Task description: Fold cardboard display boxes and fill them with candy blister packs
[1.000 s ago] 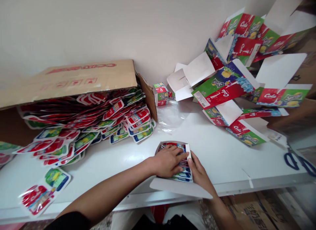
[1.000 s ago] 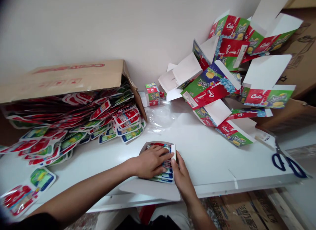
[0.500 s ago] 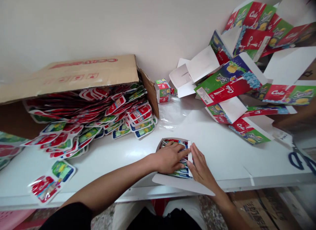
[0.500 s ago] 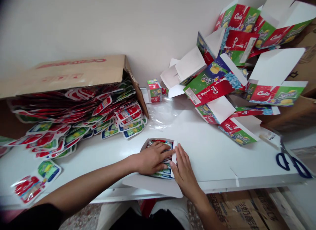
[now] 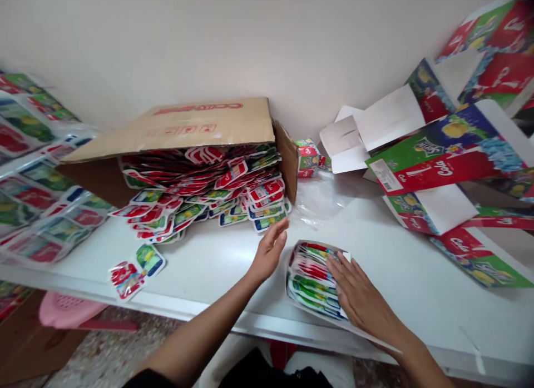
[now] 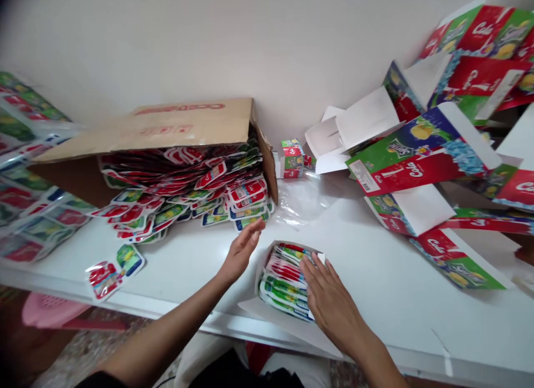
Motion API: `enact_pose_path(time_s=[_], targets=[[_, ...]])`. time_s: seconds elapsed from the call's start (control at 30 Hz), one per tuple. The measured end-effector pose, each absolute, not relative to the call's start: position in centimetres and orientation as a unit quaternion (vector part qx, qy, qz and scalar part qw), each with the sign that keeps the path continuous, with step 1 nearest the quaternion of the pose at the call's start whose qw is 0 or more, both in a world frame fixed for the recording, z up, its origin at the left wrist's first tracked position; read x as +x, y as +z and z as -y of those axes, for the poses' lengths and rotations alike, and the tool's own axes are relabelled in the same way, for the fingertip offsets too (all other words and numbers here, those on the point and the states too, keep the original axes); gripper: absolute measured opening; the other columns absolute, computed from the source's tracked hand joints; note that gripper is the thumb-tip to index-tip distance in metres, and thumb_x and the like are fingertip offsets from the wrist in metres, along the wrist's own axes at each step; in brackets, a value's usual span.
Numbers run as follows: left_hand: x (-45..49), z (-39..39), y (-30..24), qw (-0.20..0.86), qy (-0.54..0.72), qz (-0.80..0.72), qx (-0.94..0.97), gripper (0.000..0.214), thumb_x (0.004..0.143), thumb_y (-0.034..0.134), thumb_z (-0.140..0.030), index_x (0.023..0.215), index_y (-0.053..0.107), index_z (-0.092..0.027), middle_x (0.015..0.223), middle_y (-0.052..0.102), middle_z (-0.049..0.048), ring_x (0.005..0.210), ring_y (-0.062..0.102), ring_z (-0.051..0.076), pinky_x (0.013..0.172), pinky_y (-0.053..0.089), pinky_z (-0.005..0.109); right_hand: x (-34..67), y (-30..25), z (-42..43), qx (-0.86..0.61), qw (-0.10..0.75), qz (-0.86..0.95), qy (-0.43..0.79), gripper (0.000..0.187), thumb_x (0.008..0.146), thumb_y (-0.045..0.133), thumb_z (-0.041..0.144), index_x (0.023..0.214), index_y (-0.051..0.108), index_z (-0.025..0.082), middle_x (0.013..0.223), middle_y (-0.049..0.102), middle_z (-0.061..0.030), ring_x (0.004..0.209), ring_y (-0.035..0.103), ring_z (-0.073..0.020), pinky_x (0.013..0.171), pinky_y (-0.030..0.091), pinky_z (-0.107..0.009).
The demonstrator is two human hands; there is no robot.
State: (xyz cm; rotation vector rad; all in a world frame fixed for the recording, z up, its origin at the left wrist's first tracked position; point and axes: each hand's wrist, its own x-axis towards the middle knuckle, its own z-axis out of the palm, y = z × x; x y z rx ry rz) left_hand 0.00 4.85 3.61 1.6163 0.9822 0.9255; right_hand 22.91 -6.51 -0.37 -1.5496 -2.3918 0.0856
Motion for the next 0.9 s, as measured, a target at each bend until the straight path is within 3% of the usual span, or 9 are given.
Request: enact_pose_path(time_s=[0.07, 0.17, 0.4, 0.5, 0.63, 0.8, 0.9], targets=[[-0.7, -4.2, 1.5, 0.576, 0.349, -0.431, 0.600, 0.050, 0.092, 0.042, -0.048, 0.135, 0.044, -0.022, 0.143, 0.043, 0.0090, 0.135, 0.035, 0.025, 0.113, 0.025, 0.044, 22.8, -0.3, 6.6, -0.540, 0.143, 0.829, 0.033, 0.061, 0.092, 0.035, 0.019, 0.149, 0.015, 0.020, 0.149, 0.033, -0.0059, 0.141, 0.018, -0.0220, 0.112, 0.027, -0.049], [-0.4, -3.1, -0.9, 0.653, 0.290, -0.401, 0.573, 0.061, 0.091, 0.040, -0.053, 0.143, 0.031, -0.021, 0.148, 0.037, 0.0082, 0.134, 0.037, 0.023, 0.112, 0.029, 0.043, 22.7, 0.0, 6.7, -0.541, 0.143, 0.828, 0.033, 0.061, 0.091, 0.036, 0.019, 0.149, 0.016, 0.020, 0.149, 0.034, -0.0065, 0.141, 0.018, -0.0226, 0.112, 0.028, -0.049], [0.7, -3.6, 0.2, 0.483, 0.253, -0.390, 0.742, 0.065, 0.093, 0.038, -0.048, 0.147, 0.019, -0.017, 0.150, 0.029, 0.0127, 0.139, 0.025, 0.023, 0.115, 0.019, 0.045, 22.6, 0.4, 6.5, -0.534, 0.144, 0.833, 0.027, 0.059, 0.090, 0.037, 0.017, 0.147, 0.024, 0.019, 0.147, 0.038, -0.0070, 0.141, 0.021, -0.0224, 0.111, 0.030, -0.049], [0.5, -3.9, 0.7, 0.474, 0.248, -0.352, 0.768, 0.065, 0.094, 0.037, -0.047, 0.148, 0.014, -0.018, 0.154, 0.020, 0.0108, 0.141, 0.020, 0.021, 0.117, 0.016, 0.043, 22.7, 0.4, 6.4, -0.530, 0.130, 0.837, 0.025, 0.059, 0.090, 0.037, 0.016, 0.147, 0.024, 0.019, 0.147, 0.038, -0.0064, 0.141, 0.021, -0.0219, 0.111, 0.029, -0.049], [0.7, -3.7, 0.2, 0.580, 0.268, -0.358, 0.681, 0.064, 0.094, 0.035, -0.051, 0.147, 0.017, -0.021, 0.155, 0.018, 0.0071, 0.142, 0.019, 0.020, 0.117, 0.016, 0.041, 23.0, 0.2, 6.5, -0.527, 0.132, 0.839, 0.031, 0.061, 0.090, 0.037, 0.017, 0.148, 0.020, 0.019, 0.148, 0.036, -0.0061, 0.141, 0.021, -0.0223, 0.111, 0.028, -0.050], [0.3, -2.3, -0.5, 0.675, 0.331, -0.374, 0.543, 0.062, 0.093, 0.032, -0.056, 0.144, 0.029, -0.020, 0.152, 0.027, 0.0077, 0.140, 0.025, 0.022, 0.116, 0.019, 0.042, 23.3, -0.6, 6.7, -0.532, 0.156, 0.832, 0.028, 0.065, 0.089, 0.037, 0.018, 0.150, 0.013, 0.021, 0.148, 0.037, -0.0064, 0.139, 0.025, -0.0241, 0.109, 0.030, -0.049], [-0.7, -1.2, -0.6, 0.712, 0.341, -0.345, 0.508, 0.067, 0.088, 0.047, -0.054, 0.144, 0.029, -0.022, 0.152, 0.028, 0.0064, 0.140, 0.026, 0.025, 0.116, 0.019, 0.044, 22.3, -0.8, 7.1, -0.549, 0.176, 0.817, 0.005, 0.068, 0.087, 0.037, 0.017, 0.150, 0.012, 0.021, 0.145, 0.040, -0.0076, 0.137, 0.031, -0.0252, 0.104, 0.035, -0.046]])
